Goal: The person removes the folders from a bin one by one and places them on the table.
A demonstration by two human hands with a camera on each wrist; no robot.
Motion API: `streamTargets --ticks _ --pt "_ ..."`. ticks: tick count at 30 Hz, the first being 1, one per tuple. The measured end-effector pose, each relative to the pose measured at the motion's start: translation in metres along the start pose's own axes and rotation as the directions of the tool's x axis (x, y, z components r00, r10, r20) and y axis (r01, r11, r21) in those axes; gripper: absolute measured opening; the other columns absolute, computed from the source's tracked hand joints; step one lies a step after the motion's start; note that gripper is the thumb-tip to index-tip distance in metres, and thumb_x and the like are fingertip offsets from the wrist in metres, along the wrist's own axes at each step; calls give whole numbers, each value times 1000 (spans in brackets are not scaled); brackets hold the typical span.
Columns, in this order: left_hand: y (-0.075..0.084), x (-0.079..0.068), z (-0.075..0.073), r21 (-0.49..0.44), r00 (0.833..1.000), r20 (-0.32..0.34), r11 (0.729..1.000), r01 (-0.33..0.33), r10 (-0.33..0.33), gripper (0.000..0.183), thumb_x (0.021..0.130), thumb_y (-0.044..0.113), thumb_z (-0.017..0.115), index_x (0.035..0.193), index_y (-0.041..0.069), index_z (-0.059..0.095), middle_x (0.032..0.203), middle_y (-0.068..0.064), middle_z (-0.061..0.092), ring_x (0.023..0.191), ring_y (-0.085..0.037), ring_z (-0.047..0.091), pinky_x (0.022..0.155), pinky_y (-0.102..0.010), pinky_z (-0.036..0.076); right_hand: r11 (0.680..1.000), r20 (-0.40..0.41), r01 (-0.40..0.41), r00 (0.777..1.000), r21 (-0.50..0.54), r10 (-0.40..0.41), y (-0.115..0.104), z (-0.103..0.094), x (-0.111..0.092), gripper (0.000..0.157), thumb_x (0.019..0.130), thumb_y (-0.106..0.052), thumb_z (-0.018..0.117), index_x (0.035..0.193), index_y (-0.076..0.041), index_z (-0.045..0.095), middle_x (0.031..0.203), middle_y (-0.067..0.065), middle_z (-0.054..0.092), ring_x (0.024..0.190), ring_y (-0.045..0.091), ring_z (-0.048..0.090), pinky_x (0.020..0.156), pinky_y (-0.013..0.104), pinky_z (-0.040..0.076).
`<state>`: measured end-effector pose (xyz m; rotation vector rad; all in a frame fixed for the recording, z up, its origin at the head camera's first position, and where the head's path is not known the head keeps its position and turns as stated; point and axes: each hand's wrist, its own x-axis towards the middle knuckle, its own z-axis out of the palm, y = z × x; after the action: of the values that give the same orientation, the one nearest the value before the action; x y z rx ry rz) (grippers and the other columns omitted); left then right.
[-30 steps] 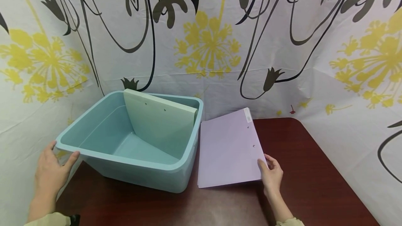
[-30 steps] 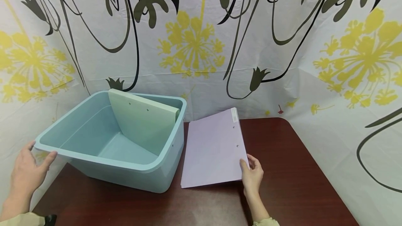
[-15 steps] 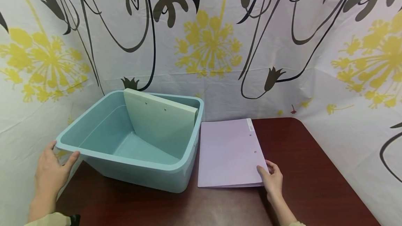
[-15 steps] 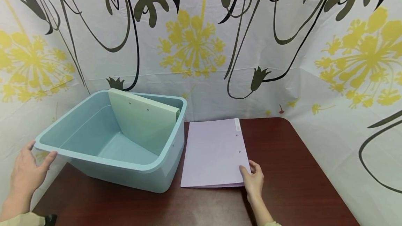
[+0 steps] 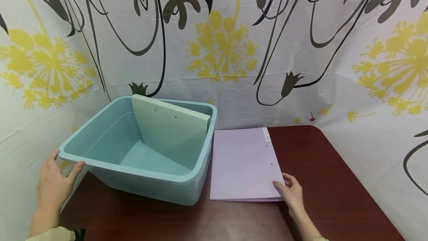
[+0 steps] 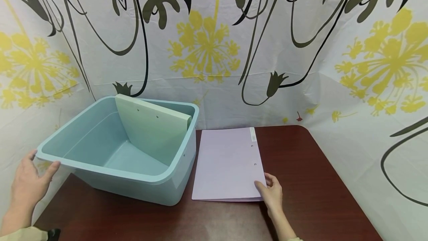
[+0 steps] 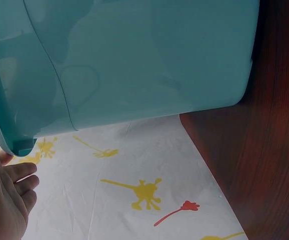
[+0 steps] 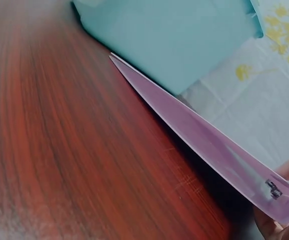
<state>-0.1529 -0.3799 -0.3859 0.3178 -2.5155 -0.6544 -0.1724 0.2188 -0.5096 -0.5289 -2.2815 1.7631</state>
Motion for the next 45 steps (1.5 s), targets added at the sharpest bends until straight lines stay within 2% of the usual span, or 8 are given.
streamTargets --ticks 5,11,19,28,32,37,41,45 --pt "-2 1 2 4 1000 -3 1000 -5 5 81 85 42 53 138 -7 16 118 -40 33 106 -53 33 77 -62 29 998 36 -23 999 -59 26 2 -5 0 51 80 -9 64 123 8 45 108 26 57 69 1 55 61 17 45" --pt "-1 1 3 9 1000 -2 1000 -3 3 81 85 42 53 138 -8 16 118 -40 33 106 -53 33 78 -62 29 993 52 -19 998 -120 25 3 -9 0 50 79 -11 64 122 6 47 103 21 58 71 5 53 61 19 44" --pt "-1 1 3 7 1000 3 1000 3 -3 81 85 41 53 138 -8 16 119 -40 32 107 -53 33 78 -63 28 991 49 -13 999 -130 19 6 -9 1 49 79 -11 64 122 6 48 105 22 58 73 3 52 61 18 43" --pt "0 2 2 2 1000 3 1000 20 -20 82 85 42 53 139 -7 15 123 -40 31 109 -54 32 81 -64 27 985 -30 35 999 -170 -41 -1 -17 2 49 80 -17 65 122 3 50 112 26 56 79 2 51 63 13 41" --pt "-1 1 2 2 1000 -4 1000 20 -20 82 85 43 53 139 -7 15 122 -40 32 109 -54 32 79 -64 28 987 -54 93 993 -134 -101 12 -20 18 52 78 -24 68 121 2 52 108 21 58 78 0 53 61 14 43" --pt "-1 1 2 2 1000 -4 1000 19 -19 81 85 43 53 139 -7 16 121 -40 33 108 -54 33 78 -63 29 984 -91 130 986 -121 -141 40 -19 45 55 77 -34 70 121 -6 55 104 7 60 78 -5 54 63 13 43" --pt "0 1 2 -1 1000 -3 1000 18 -18 81 86 43 53 138 -7 16 121 -40 33 108 -54 33 79 -64 28 979 -78 165 982 -116 -174 47 -20 59 57 77 -35 70 122 -5 53 106 12 59 81 2 56 63 14 43" --pt "0 1 2 2 1000 -1 1000 12 -12 81 86 43 52 138 -7 16 120 -40 33 108 -54 33 79 -64 28 976 -87 179 978 -125 -191 51 -16 72 57 77 -36 70 123 -8 53 108 11 59 82 3 56 63 14 44"
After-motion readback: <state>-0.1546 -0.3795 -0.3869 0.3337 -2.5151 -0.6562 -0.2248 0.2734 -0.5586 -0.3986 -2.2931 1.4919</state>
